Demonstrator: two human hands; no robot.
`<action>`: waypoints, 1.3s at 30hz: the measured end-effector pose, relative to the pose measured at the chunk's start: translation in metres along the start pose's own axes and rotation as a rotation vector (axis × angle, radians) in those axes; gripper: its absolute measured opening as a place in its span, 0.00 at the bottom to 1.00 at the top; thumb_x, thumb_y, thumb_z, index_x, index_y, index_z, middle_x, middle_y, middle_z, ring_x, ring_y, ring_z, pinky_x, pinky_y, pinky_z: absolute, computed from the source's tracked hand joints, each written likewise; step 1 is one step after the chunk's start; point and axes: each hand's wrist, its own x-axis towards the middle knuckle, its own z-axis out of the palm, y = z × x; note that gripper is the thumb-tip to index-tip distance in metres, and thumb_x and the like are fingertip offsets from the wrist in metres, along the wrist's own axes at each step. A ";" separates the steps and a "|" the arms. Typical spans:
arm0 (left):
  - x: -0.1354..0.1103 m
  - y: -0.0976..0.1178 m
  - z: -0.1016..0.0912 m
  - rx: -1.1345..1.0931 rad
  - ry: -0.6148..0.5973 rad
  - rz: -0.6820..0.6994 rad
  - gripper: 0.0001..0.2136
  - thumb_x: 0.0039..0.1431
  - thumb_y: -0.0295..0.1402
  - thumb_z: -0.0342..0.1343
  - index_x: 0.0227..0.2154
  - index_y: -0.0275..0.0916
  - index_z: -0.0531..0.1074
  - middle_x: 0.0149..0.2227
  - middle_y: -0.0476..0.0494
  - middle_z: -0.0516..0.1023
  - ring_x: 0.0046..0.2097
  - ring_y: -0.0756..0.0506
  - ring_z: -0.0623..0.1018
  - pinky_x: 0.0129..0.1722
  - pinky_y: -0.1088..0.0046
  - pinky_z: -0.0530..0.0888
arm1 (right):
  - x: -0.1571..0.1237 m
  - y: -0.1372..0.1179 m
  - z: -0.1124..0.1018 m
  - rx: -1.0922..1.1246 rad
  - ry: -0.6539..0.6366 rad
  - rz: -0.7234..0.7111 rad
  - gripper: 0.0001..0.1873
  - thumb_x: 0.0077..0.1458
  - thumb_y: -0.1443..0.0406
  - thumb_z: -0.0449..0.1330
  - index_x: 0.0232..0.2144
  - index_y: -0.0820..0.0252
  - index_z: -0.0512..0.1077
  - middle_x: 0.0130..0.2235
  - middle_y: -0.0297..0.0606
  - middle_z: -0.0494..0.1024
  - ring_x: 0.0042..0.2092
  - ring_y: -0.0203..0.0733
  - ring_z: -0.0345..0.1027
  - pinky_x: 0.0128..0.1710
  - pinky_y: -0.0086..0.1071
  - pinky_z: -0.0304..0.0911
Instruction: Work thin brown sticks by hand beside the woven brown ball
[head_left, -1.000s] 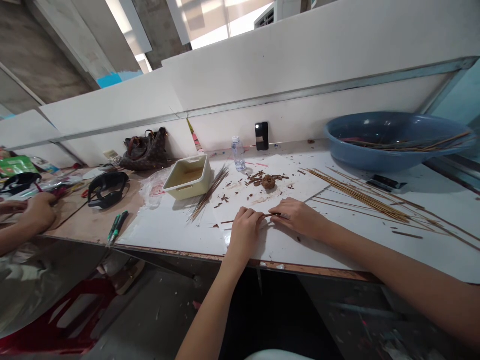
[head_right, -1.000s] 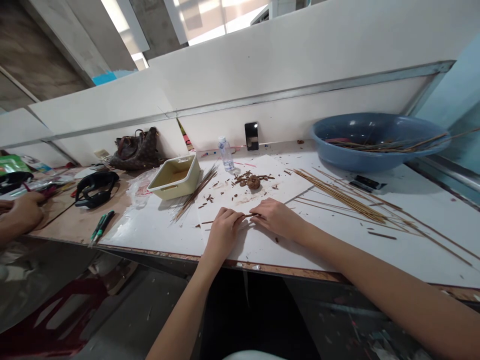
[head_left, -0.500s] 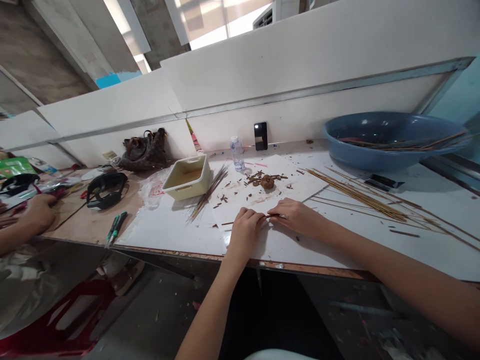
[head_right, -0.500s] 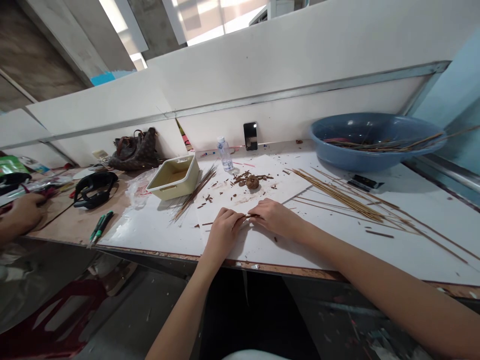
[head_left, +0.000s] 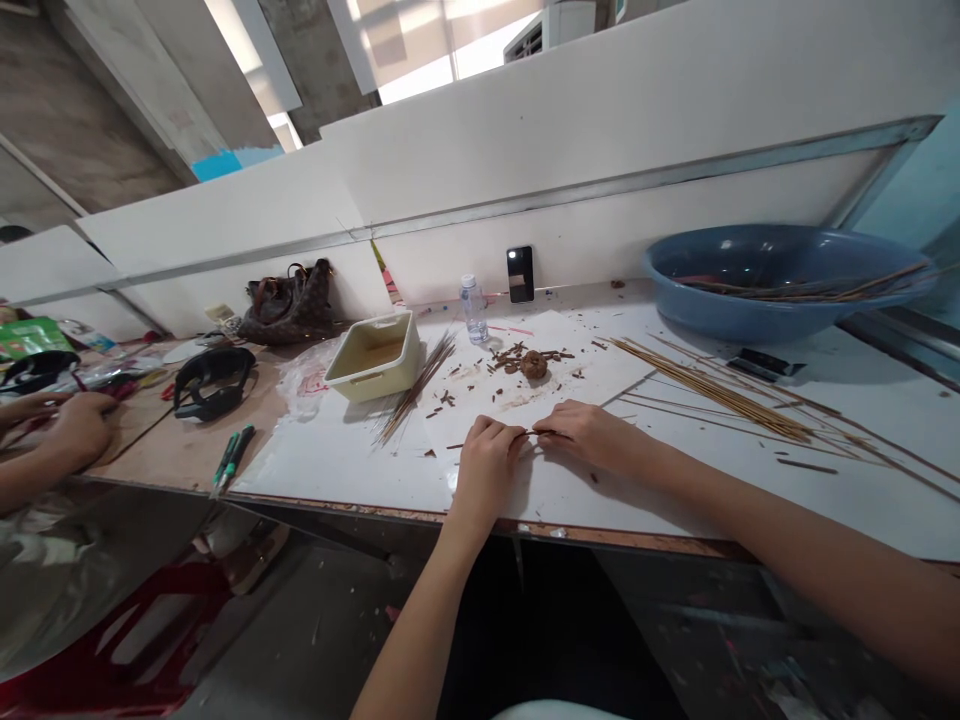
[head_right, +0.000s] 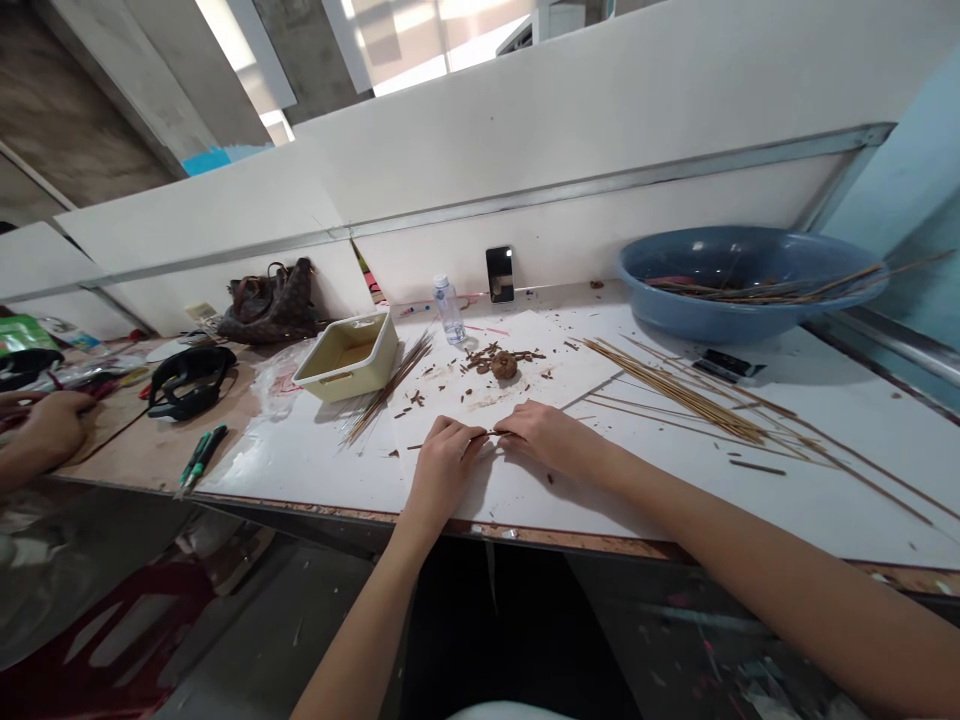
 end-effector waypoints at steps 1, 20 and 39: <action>0.000 0.000 0.000 0.003 -0.004 0.004 0.06 0.74 0.28 0.62 0.43 0.43 0.84 0.37 0.42 0.85 0.44 0.37 0.78 0.45 0.57 0.80 | 0.000 -0.001 0.000 -0.006 -0.002 -0.005 0.11 0.75 0.63 0.60 0.49 0.54 0.83 0.43 0.42 0.88 0.45 0.51 0.81 0.49 0.45 0.76; 0.000 0.003 0.002 -0.004 0.000 0.030 0.05 0.74 0.27 0.62 0.43 0.41 0.83 0.36 0.42 0.84 0.44 0.38 0.77 0.44 0.59 0.79 | 0.004 -0.014 -0.002 -0.011 -0.015 0.016 0.09 0.75 0.67 0.60 0.46 0.58 0.82 0.40 0.43 0.87 0.41 0.50 0.79 0.46 0.43 0.74; -0.001 0.001 0.002 -0.019 0.008 0.001 0.06 0.72 0.25 0.63 0.43 0.41 0.83 0.37 0.42 0.85 0.44 0.38 0.77 0.44 0.60 0.78 | 0.003 -0.017 -0.007 0.006 0.008 -0.026 0.12 0.72 0.72 0.57 0.46 0.57 0.81 0.41 0.43 0.86 0.43 0.51 0.78 0.47 0.45 0.75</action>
